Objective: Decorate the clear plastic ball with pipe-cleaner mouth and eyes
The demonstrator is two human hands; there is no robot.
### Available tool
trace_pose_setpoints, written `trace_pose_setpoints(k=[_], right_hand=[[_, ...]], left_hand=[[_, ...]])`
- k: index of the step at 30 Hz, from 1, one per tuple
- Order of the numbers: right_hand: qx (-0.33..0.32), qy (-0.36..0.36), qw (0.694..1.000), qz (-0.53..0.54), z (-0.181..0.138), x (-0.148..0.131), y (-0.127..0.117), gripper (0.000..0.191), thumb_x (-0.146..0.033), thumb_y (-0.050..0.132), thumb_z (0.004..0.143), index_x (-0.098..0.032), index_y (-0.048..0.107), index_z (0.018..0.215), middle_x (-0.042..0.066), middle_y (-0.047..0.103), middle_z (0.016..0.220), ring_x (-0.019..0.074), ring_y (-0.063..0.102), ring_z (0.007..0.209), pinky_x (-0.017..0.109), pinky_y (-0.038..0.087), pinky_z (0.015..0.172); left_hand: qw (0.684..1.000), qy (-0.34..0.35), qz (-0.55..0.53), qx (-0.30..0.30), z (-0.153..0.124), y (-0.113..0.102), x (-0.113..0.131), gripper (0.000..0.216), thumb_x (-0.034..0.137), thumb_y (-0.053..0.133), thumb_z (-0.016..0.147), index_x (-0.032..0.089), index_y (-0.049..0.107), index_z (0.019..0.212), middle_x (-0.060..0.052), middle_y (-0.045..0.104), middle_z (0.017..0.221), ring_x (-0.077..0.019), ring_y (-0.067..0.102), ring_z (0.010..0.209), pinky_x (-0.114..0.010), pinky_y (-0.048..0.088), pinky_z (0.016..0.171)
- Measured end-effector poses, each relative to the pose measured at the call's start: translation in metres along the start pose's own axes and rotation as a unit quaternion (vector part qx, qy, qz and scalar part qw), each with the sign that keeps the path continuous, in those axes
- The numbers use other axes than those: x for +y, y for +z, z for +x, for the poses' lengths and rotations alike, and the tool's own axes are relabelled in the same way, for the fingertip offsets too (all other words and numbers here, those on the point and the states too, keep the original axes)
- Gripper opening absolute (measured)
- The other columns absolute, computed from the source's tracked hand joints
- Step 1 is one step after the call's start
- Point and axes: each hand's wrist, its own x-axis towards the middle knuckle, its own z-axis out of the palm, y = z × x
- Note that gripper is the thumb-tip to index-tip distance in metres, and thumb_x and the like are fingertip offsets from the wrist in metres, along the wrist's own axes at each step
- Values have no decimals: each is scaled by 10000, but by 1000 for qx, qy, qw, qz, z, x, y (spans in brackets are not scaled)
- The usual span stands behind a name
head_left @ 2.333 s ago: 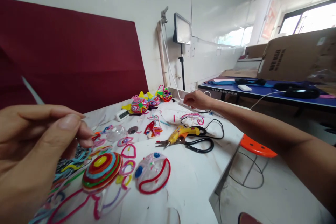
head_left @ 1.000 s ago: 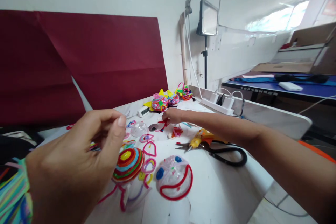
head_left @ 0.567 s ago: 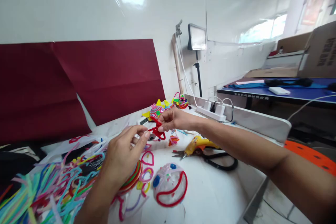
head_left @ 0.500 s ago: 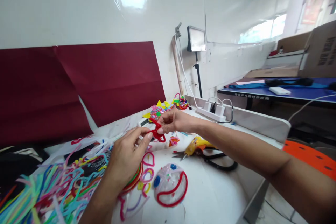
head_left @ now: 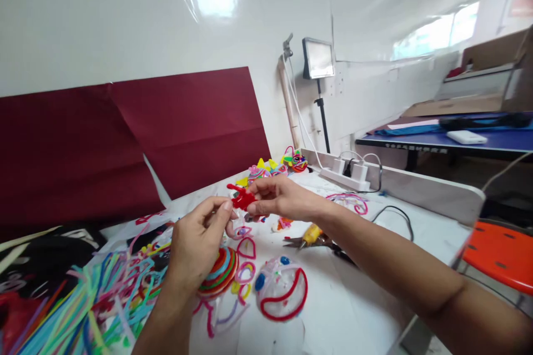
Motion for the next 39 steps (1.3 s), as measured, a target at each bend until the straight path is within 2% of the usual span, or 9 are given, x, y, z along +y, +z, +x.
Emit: trace_pose_setpoints(k=[3,7,11,16,22,28,32,35,39], right_hand=[[31,-18,998,-49,-2,-10,-2,134,-221,715,768,-155,610,817,-25,610,644,93,585,579,204,440,521],[54,-36,995,-71,-2,-18,-4,188,-289,728,764,-153,625,842,-15,610,667,89,565,549,195,402,456],[60,-74,991,-90,-2,-15,-2,156,-274,700,788,-153,629,855,-20,593,670,85,535,548,214,418,492],[60,-135,970,-195,-3,-7,-1,102,-239,659,837,-158,659,899,-2,617,731,101,546,634,238,421,574],[65,-153,940,-299,-8,-16,0,76,-156,641,854,-153,696,906,-32,579,653,80,489,591,221,354,559],[52,-153,918,-363,-10,-22,3,115,-115,643,848,-149,721,925,3,669,728,96,551,647,223,378,613],[48,-173,903,-391,-10,-19,5,118,-133,636,859,-165,717,939,6,674,741,101,559,655,225,382,628],[55,-163,911,-376,-9,-15,7,75,-149,629,858,-161,690,900,2,647,740,101,545,655,226,384,622],[39,-117,959,-257,-7,-13,9,78,-135,662,806,-162,623,868,-13,616,781,95,536,689,222,413,641]], left_hand=[[999,-8,-29,16,0,0,-2,232,424,593,861,200,651,834,24,626,636,-96,508,511,-202,392,481],[997,-29,-68,25,1,2,-2,209,407,620,850,201,652,841,40,588,568,-86,466,466,-192,362,443],[989,-41,-141,22,2,5,-1,184,369,663,820,201,651,893,44,602,608,-74,466,455,-182,358,427],[979,-66,-194,18,1,5,1,193,345,703,788,195,644,894,52,587,659,-55,469,435,-176,364,421],[980,-56,-193,0,1,3,0,236,396,661,835,194,669,960,24,626,742,-64,497,476,-194,399,456],[988,-31,-153,12,1,3,-3,225,418,667,835,202,682,896,30,621,749,-71,492,536,-202,405,508],[991,-28,-132,23,3,2,-8,209,401,680,830,211,682,919,31,619,745,-89,499,597,-215,407,566],[993,-26,-114,27,2,1,-10,203,393,659,853,219,680,955,35,592,715,-101,504,632,-223,402,597],[995,2,-95,21,0,0,-8,195,377,617,888,233,682,1003,26,566,728,-130,547,748,-234,418,659]])
